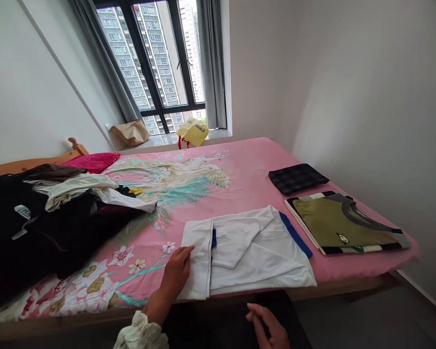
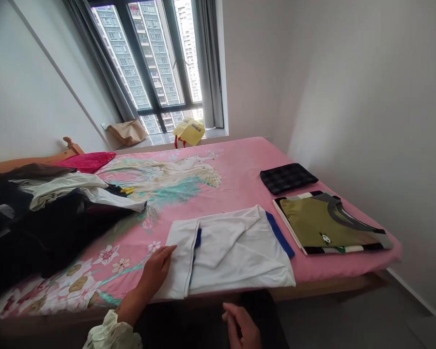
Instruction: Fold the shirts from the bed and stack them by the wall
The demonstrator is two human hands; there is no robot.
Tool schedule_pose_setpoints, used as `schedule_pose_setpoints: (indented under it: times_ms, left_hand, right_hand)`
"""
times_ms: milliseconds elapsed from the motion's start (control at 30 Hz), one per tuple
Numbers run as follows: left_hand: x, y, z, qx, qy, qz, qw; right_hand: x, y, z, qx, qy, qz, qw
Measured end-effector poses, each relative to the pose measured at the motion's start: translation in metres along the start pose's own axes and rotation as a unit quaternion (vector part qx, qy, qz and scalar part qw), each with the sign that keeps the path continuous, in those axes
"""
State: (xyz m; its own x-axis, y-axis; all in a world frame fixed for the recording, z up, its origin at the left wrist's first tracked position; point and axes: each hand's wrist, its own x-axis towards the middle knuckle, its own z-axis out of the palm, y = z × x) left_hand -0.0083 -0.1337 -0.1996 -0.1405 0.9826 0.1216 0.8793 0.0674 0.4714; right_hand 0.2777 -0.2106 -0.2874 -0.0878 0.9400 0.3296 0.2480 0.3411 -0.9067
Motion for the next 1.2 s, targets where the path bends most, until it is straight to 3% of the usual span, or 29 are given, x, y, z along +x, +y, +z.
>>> schedule_pose_setpoints:
  times_ms: [133,267,367,433,567,667,733,800,900,1200]
  left_hand:
    - [-0.026,-0.033,0.006,0.053,-0.02,0.026,0.998]
    - [-0.041,-0.038,0.029,0.107,-0.02,0.05,0.993]
    - [-0.048,-0.039,0.042,0.131,0.024,0.061,0.989]
    - [-0.051,-0.04,0.046,0.137,0.039,0.064,0.988]
    - [-0.052,-0.039,0.045,0.124,0.039,0.053,0.99]
    - [-0.054,-0.036,0.036,0.104,0.034,0.069,0.992]
    - [-0.06,-0.035,0.028,0.094,0.01,0.115,0.989]
    - [-0.068,-0.036,0.021,0.095,-0.024,0.162,0.982]
    - [-0.078,-0.038,0.015,0.111,-0.051,0.182,0.976]
    - [-0.078,-0.031,0.017,0.108,-0.025,0.172,0.979]
  right_hand:
    - [0.066,-0.052,0.019,-0.044,-0.101,-0.084,0.99]
    - [0.133,-0.074,0.08,-0.17,-0.15,-0.155,0.962]
    - [0.163,-0.058,0.122,-0.244,-0.128,-0.062,0.959]
    - [0.176,-0.042,0.136,-0.248,-0.095,0.019,0.964]
    - [0.194,-0.027,0.132,-0.201,-0.097,0.135,0.965]
    - [0.207,-0.031,0.119,-0.23,-0.165,0.212,0.935]
    - [0.213,-0.035,0.114,-0.265,-0.202,0.242,0.911]
    - [0.217,-0.037,0.113,-0.286,-0.223,0.245,0.899]
    - [0.22,-0.036,0.121,-0.264,-0.218,0.209,0.916]
    - [0.222,-0.021,0.134,-0.147,-0.149,0.211,0.955]
